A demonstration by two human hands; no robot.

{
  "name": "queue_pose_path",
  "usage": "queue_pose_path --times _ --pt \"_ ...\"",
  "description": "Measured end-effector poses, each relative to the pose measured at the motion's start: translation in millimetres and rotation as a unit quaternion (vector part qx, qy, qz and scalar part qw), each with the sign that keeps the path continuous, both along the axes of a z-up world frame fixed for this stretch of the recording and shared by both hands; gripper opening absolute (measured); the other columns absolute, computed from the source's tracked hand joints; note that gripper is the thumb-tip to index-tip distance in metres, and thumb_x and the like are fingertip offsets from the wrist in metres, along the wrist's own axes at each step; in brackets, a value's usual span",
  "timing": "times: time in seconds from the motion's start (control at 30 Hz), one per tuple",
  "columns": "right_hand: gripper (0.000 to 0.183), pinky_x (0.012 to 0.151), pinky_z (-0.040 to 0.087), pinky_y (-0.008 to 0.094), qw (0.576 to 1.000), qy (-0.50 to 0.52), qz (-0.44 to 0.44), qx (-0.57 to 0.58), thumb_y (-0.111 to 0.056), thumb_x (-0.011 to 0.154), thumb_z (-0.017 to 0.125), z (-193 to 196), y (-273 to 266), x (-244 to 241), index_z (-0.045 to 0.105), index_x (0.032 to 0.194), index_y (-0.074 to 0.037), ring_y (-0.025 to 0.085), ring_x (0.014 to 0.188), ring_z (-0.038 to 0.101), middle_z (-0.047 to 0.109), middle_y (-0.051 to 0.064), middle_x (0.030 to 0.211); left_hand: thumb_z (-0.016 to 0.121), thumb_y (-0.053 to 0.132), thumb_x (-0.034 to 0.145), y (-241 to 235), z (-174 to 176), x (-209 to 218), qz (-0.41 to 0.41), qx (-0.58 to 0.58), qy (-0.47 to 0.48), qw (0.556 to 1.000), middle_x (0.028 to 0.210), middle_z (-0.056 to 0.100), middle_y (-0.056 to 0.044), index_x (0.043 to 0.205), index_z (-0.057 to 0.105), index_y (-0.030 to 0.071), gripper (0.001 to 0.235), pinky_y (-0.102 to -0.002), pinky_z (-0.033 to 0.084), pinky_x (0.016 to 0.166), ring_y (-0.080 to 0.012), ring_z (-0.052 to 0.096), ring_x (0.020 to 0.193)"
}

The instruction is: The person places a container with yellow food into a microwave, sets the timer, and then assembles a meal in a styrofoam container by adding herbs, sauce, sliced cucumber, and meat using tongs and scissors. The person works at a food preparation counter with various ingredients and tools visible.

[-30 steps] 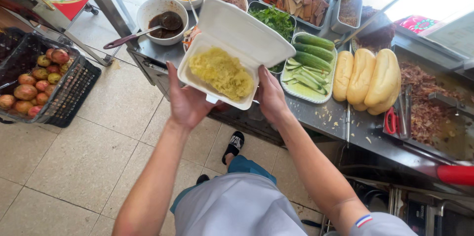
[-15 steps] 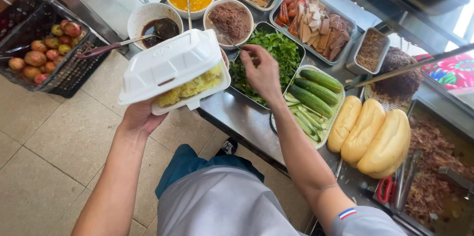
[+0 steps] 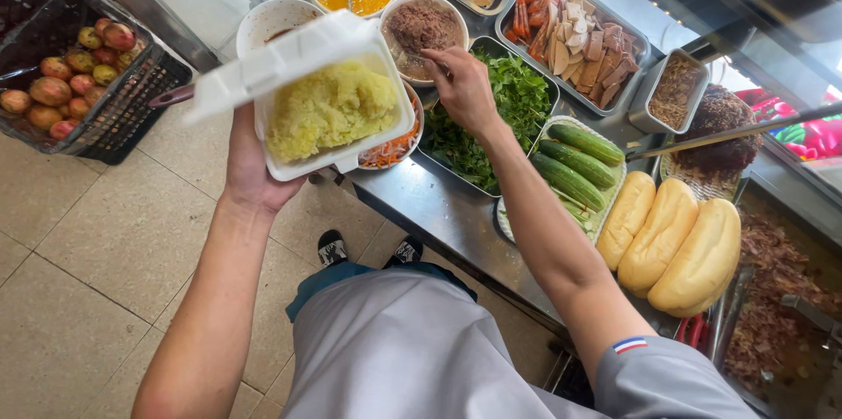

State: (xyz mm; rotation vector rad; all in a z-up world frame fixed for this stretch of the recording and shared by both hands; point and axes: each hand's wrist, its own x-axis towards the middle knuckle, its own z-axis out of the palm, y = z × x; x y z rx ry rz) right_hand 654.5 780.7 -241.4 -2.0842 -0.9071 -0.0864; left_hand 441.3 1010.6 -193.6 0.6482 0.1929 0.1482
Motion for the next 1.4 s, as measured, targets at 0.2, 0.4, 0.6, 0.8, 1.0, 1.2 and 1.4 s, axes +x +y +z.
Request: queue_pose_path --times 0.2,0.4,0.6,0.8,1.0,1.2,1.4 --pt "0.016 0.076 0.058 0.036 0.992 -0.073 0.048 -0.086 -0.011 0.105 0.066 46 -46 2 0.074 0.118 -0.006 0.023 0.086 0.070 0.074 0.013 0.102 0.040 0.064 0.102 17 11 19 -0.010 0.003 -0.002 1.000 0.152 0.055 -0.013 0.155 0.042 0.005 0.080 -0.044 0.051 0.119 -0.0276 0.056 0.141" --pt "0.016 0.071 0.057 0.035 0.991 -0.062 0.019 -0.113 -0.011 0.105 0.064 39 -52 -23 0.074 0.117 -0.006 0.022 0.081 0.070 0.073 0.012 0.098 0.038 0.067 0.101 29 -4 32 -0.025 -0.004 -0.010 1.000 0.153 0.053 -0.015 0.157 0.040 0.004 0.084 -0.045 0.052 0.117 -0.0276 0.056 0.141" --pt "0.017 0.067 0.060 0.030 0.994 -0.056 -0.023 -0.092 -0.011 0.107 0.061 24 -56 -25 0.073 0.117 -0.003 0.019 0.080 0.072 0.074 0.014 0.101 0.034 0.068 0.100 35 -10 36 -0.024 0.026 0.014 0.999 0.153 0.053 -0.015 0.156 0.039 0.006 0.085 -0.044 0.054 0.116 -0.0273 0.056 0.142" --pt "0.019 0.069 0.062 0.029 0.997 0.014 -0.068 -0.024 -0.013 0.107 0.060 9 -39 -33 0.072 0.116 0.000 0.017 0.082 0.076 0.078 0.013 0.096 0.031 0.069 0.100 36 -10 38 -0.021 0.017 0.015 1.000 0.154 0.052 -0.015 0.156 0.039 0.007 0.084 -0.047 0.052 0.113 -0.0288 0.055 0.143" --pt "0.021 0.068 0.062 0.028 0.997 0.016 -0.075 -0.011 -0.013 0.107 0.060 10 -36 -34 0.073 0.119 -0.001 0.016 0.081 0.076 0.078 0.012 0.098 0.032 0.069 0.100 35 -11 39 -0.015 0.007 0.012 1.000 0.156 0.051 -0.015 0.158 0.038 0.008 0.084 -0.047 0.052 0.116 -0.0292 0.054 0.145" --pt "0.023 0.074 0.060 0.028 0.995 0.076 -0.069 0.016 -0.014 0.107 0.058 -9 -42 -37 0.072 0.120 0.000 0.015 0.085 0.075 0.078 0.010 0.097 0.031 0.069 0.099 32 -15 39 -0.007 0.011 0.024 1.000 0.157 0.049 -0.015 0.158 0.037 0.009 0.085 -0.048 0.052 0.116 -0.0296 0.053 0.145" --pt "0.027 0.070 0.052 0.023 0.895 0.336 -0.136 0.259 -0.016 0.108 0.056 -54 -47 -16 0.070 0.119 0.004 0.011 0.077 0.067 0.076 0.009 0.092 0.030 0.069 0.101 31 -22 40 -0.004 -0.001 0.012 1.000 0.161 0.046 -0.014 0.162 0.034 0.008 0.085 -0.048 0.048 0.123 -0.0303 0.049 0.150"
